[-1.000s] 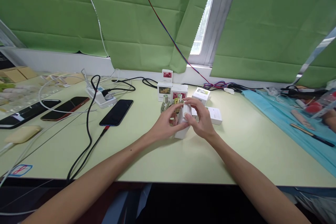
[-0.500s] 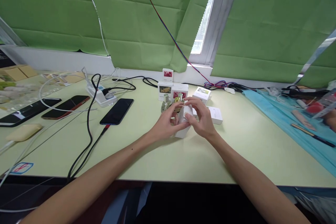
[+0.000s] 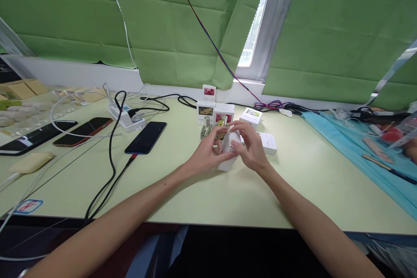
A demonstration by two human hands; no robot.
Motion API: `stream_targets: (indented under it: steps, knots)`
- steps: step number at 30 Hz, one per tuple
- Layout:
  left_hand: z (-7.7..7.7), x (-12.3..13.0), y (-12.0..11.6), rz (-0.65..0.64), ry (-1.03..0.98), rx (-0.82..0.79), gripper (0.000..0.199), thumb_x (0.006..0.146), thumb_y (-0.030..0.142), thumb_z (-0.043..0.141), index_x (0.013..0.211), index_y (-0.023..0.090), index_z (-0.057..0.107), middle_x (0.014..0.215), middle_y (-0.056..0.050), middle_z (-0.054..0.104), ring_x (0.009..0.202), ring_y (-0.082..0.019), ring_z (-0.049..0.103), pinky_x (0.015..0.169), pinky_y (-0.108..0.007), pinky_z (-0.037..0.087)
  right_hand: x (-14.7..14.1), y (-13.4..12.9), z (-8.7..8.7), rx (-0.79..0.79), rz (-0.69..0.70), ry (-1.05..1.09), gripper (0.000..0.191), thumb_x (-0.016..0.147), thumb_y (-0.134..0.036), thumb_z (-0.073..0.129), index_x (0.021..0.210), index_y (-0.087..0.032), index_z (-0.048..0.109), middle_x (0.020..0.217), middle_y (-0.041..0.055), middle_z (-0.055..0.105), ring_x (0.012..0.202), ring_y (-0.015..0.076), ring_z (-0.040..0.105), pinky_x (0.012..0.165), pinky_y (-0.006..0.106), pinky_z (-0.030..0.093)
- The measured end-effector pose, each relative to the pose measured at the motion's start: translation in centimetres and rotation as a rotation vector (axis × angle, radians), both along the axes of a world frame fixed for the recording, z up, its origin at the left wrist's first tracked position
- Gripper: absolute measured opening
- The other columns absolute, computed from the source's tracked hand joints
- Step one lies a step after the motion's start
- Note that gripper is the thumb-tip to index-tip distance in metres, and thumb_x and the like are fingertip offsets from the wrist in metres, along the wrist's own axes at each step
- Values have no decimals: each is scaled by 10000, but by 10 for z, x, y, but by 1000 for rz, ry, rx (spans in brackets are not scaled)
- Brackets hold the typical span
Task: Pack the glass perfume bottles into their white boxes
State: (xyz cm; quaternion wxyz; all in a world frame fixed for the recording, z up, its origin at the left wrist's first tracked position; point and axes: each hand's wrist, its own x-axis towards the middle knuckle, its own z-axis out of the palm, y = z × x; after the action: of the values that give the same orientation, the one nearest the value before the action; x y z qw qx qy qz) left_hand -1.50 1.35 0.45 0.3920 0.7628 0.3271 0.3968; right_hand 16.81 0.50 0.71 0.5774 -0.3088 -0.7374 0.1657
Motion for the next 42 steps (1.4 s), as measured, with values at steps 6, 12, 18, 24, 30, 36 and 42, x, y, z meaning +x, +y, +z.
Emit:
stream_targets:
  steps: [6, 12, 18, 24, 30, 36, 42]
  knots:
    - [2, 0, -2, -3, -9, -11, 597, 841, 479, 749, 1317, 286, 445, 1369, -90, 530, 615, -50, 486, 609, -268, 486, 0, 0, -1, -8, 1, -16, 140, 887, -304, 622, 1020, -261, 634, 1212, 113, 602, 1206, 305, 584, 953, 480, 527]
    - [4, 0, -3, -6, -2, -16, 571, 848, 479, 744, 1298, 291, 447, 1361, -77, 517, 609, -42, 474, 605, -267, 477, 0, -1, 1, -16, 19, -18, 147, 873, -284, 618, 1015, -248, 627, 1209, 117, 590, 1205, 308, 580, 956, 483, 513]
    - [-1, -1, 0, -37, 1, 42, 554, 883, 490, 710, 1295, 292, 398, 1271, -68, 529, 635, -60, 486, 605, -254, 463, 0, -1, 1, -11, 9, -16, 139, 894, -315, 593, 1020, -259, 610, 1200, 114, 588, 1223, 309, 570, 955, 483, 522]
    - [-11, -3, 3, -53, 51, 132, 446, 943, 480, 638, 1282, 298, 412, 1196, -48, 534, 695, -95, 492, 649, -272, 463, -1, -1, 1, -4, 4, -21, 140, 901, -339, 587, 1017, -261, 602, 1194, 115, 589, 1219, 310, 569, 933, 471, 530]
    - [-10, -2, 3, -102, 62, 215, 320, 990, 456, 570, 1259, 320, 460, 1391, -56, 465, 726, -94, 457, 697, -285, 473, -1, -1, 2, -1, -6, -25, 149, 900, -354, 581, 1012, -258, 600, 1193, 113, 590, 1179, 306, 582, 914, 469, 528]
    - [-12, -2, 3, -105, 66, 211, 316, 996, 463, 550, 1256, 306, 462, 1364, -71, 470, 748, -109, 452, 715, -297, 482, 0, -2, 2, 1, 4, -19, 145, 897, -326, 586, 1022, -255, 605, 1187, 115, 584, 1191, 302, 578, 951, 481, 518]
    - [-12, -1, 3, -98, 59, 208, 331, 986, 470, 566, 1250, 303, 455, 1380, -73, 469, 752, -113, 456, 717, -302, 484, -1, 0, 0, 2, 5, -28, 155, 887, -325, 610, 1027, -258, 608, 1201, 117, 589, 1211, 308, 579, 979, 505, 522]
